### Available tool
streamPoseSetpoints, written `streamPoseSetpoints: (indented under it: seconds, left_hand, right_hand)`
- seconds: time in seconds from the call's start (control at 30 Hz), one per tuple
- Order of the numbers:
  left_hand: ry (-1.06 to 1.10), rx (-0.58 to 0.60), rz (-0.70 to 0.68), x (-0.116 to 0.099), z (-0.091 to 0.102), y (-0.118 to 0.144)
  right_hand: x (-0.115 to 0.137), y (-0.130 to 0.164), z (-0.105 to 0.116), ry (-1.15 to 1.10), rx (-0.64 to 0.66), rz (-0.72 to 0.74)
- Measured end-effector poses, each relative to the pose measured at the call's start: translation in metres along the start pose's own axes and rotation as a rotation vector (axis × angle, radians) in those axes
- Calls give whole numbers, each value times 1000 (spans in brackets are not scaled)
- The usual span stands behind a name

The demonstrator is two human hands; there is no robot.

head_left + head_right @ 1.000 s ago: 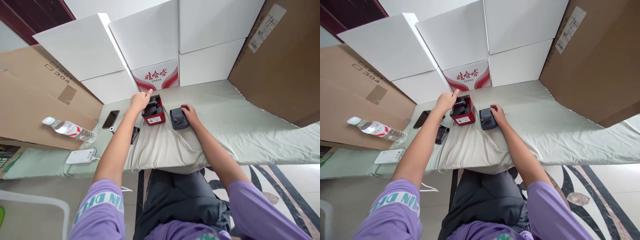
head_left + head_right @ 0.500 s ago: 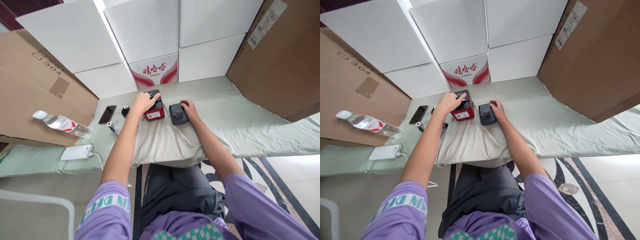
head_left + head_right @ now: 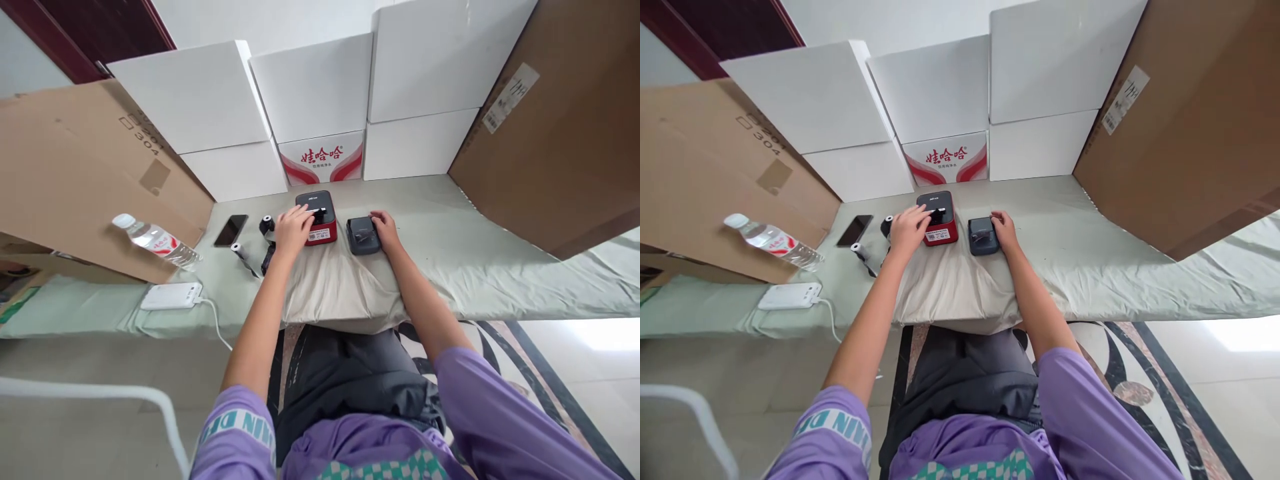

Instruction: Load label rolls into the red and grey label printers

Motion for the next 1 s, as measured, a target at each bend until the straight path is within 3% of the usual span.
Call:
streamPoseSetpoints:
  seconds: [0.1, 0.2, 0.33, 0.5, 0.6, 0.77, 0.87, 1.0]
  left_hand:
    - [87, -154, 279, 43, 24, 20]
    - [48, 6, 503, 91, 40, 36]
    - [-10, 184, 524, 119, 39, 46]
    - [-159, 286, 434, 110, 18, 56]
    - [-226, 210, 416, 97, 6, 69]
    - [-220, -28, 386, 61, -19, 101]
    - [-182, -45, 391, 49, -35, 114]
    - [-114, -27, 368, 51, -43, 120]
  right_hand:
    - [-1, -1, 0, 17, 1, 12]
    - [-2, -2, 0, 16, -8, 19]
    - [-3, -3, 1, -3, -20, 30]
    - [-4, -4, 1, -4, -36, 26]
    - [-3, -3, 1, -5, -37, 43]
    - [-1, 0, 1, 57, -24, 39]
    - [3, 4, 1, 80, -8, 43]
    - [10, 11, -1, 81, 5, 36]
Point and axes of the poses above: each hand's wrist, its own y-axis away from the middle knuckle, its own z-axis out of the back of the hand, x = y × z, the point moved 2 cm from there along -y, towards the middle knuckle, and after that the axes turned 3 degrees about z, right-handed, at the moved point
